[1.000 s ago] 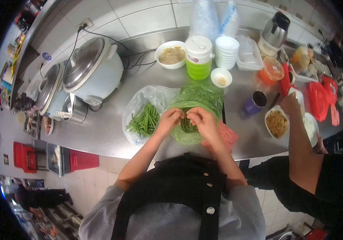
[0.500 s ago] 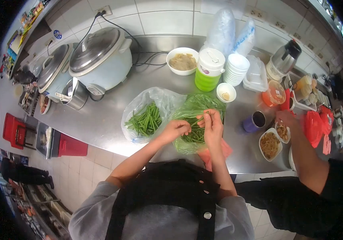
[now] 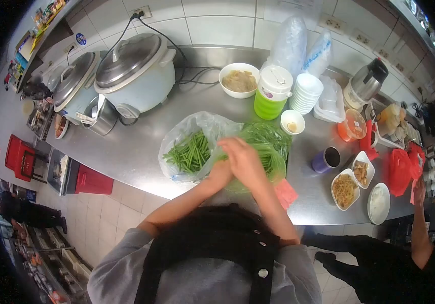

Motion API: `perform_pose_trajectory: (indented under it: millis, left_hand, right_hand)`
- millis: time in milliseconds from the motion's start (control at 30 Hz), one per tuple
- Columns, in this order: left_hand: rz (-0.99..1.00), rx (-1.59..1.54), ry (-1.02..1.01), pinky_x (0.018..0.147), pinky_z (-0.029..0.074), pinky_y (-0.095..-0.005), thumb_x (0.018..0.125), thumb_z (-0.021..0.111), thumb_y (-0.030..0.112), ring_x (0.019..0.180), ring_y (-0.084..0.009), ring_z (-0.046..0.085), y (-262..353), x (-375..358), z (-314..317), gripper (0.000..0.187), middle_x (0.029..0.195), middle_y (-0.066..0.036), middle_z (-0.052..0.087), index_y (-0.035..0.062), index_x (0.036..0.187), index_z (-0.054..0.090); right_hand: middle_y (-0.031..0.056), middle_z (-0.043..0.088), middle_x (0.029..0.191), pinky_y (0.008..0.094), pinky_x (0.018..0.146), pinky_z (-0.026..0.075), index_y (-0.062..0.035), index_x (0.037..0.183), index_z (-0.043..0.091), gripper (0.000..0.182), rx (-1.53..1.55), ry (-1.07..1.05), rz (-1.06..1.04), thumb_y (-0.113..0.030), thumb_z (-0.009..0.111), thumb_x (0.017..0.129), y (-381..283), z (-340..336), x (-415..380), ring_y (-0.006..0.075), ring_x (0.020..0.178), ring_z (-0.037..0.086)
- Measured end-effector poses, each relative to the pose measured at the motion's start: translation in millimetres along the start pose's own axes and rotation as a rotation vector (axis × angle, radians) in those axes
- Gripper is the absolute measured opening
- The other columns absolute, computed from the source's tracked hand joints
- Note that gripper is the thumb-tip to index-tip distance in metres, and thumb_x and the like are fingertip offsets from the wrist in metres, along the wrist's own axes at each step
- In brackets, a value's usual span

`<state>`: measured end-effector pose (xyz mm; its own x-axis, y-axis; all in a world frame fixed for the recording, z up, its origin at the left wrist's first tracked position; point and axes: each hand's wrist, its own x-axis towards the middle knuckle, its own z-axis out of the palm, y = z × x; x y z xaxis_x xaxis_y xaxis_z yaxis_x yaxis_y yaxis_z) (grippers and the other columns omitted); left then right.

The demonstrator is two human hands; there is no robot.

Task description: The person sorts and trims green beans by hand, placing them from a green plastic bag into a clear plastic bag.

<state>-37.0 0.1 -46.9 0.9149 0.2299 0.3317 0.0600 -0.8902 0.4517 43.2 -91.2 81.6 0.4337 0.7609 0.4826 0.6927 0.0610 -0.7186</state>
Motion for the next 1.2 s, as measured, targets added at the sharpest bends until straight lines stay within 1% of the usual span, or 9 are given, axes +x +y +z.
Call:
perform_pose_trajectory:
  millis: [33,100,233,400,767,867,933,1000,1200]
  left_hand:
    - [-0.042,0.109,-0.13,0.065,0.054,-0.0437,0.081,0.06,0.011,0.08,-0.0322,0.068,-1,1,-5,0.017,0.095,-0.016,0.065,0.0042,0.097,0.063]
    - [-0.06,0.102,-0.16,0.065,0.054,-0.0436,0.081,0.059,0.01,0.079,-0.0323,0.068,-13,1,-10,0.017,0.096,-0.016,0.064,0.0045,0.097,0.063]
    - [0.006,0.16,-0.058,0.064,0.055,-0.0432,0.082,0.058,0.009,0.078,-0.0329,0.068,-18,5,-2,0.017,0.097,-0.015,0.064,0.0062,0.098,0.063]
    - [0.004,0.1,-0.11,0.065,0.056,-0.0432,0.082,0.057,0.008,0.077,-0.0327,0.068,-7,10,-10,0.015,0.094,-0.014,0.063,0.0065,0.094,0.064]
    - [0.035,0.044,-0.065,0.062,0.053,-0.0397,0.08,0.062,0.01,0.067,-0.0307,0.065,7,14,-21,0.01,0.081,-0.01,0.064,0.0076,0.087,0.07]
    - [-0.095,-0.383,0.043,0.061,0.05,-0.0348,0.084,0.064,0.012,0.064,-0.0237,0.064,2,20,-21,0.014,0.079,-0.006,0.067,0.0043,0.092,0.071]
    - [-0.508,-1.155,-0.112,0.063,0.046,-0.0292,0.091,0.062,0.017,0.067,-0.0146,0.062,1,24,-30,0.02,0.082,-0.003,0.07,0.0009,0.097,0.072]
    - [-0.483,-1.15,-0.103,0.065,0.046,-0.0274,0.094,0.06,0.019,0.071,-0.0117,0.061,7,29,-41,0.022,0.086,-0.002,0.07,-0.0001,0.099,0.071]
    - [-0.304,-1.235,-0.271,0.07,0.043,-0.0232,0.1,0.054,0.023,0.076,-0.0076,0.054,4,27,-26,0.028,0.092,0.0,0.069,0.0011,0.113,0.067]
  right_hand:
    - [0.0149,0.069,0.105,0.0327,0.077,0.053,0.0016,0.105,0.064,0.019,0.0,-0.004,-0.004,0.005,0.052,0.091,5,-9,1,0.0234,0.089,0.069]
    - [0.0162,0.069,0.105,0.037,0.078,0.053,0.0004,0.099,0.067,0.014,0.08,-0.43,0.537,-0.002,0.057,0.089,14,-25,-7,0.0318,0.094,0.068]
    - [0.0159,0.069,0.1,0.0426,0.077,0.052,-0.0006,0.097,0.067,0.015,-0.43,-0.583,0.475,-0.01,0.063,0.085,89,6,-51,0.0368,0.095,0.065]
    - [0.0169,0.067,0.094,0.0466,0.076,0.05,-0.0041,0.087,0.067,0.011,-0.608,-0.163,0.297,-0.013,0.068,0.08,109,35,-81,0.0359,0.088,0.064]
    - [0.0153,0.068,0.086,0.0415,0.072,0.05,-0.0038,0.089,0.068,0.012,-0.313,-0.01,0.368,-0.01,0.07,0.08,86,15,-77,0.0334,0.079,0.065]
    - [0.0124,0.07,0.088,0.0355,0.07,0.051,-0.0016,0.092,0.067,0.008,-0.063,0.069,0.455,-0.007,0.066,0.087,83,7,-73,0.0242,0.077,0.066]
    - [0.0111,0.07,0.088,0.0327,0.07,0.051,-0.0002,0.094,0.067,0.007,0.176,0.093,0.575,-0.005,0.062,0.091,74,-1,-69,0.0194,0.077,0.065]
    - [0.0076,0.07,0.091,0.0254,0.071,0.05,0.0002,0.097,0.064,0.009,0.56,0.112,0.603,-0.005,0.058,0.096,64,-12,-61,0.0107,0.077,0.061]
    - [0.0086,0.069,0.096,0.0219,0.067,0.047,-0.0043,0.106,0.052,0.009,0.564,0.349,0.396,-0.013,0.051,0.102,33,-28,-39,0.0075,0.073,0.058]
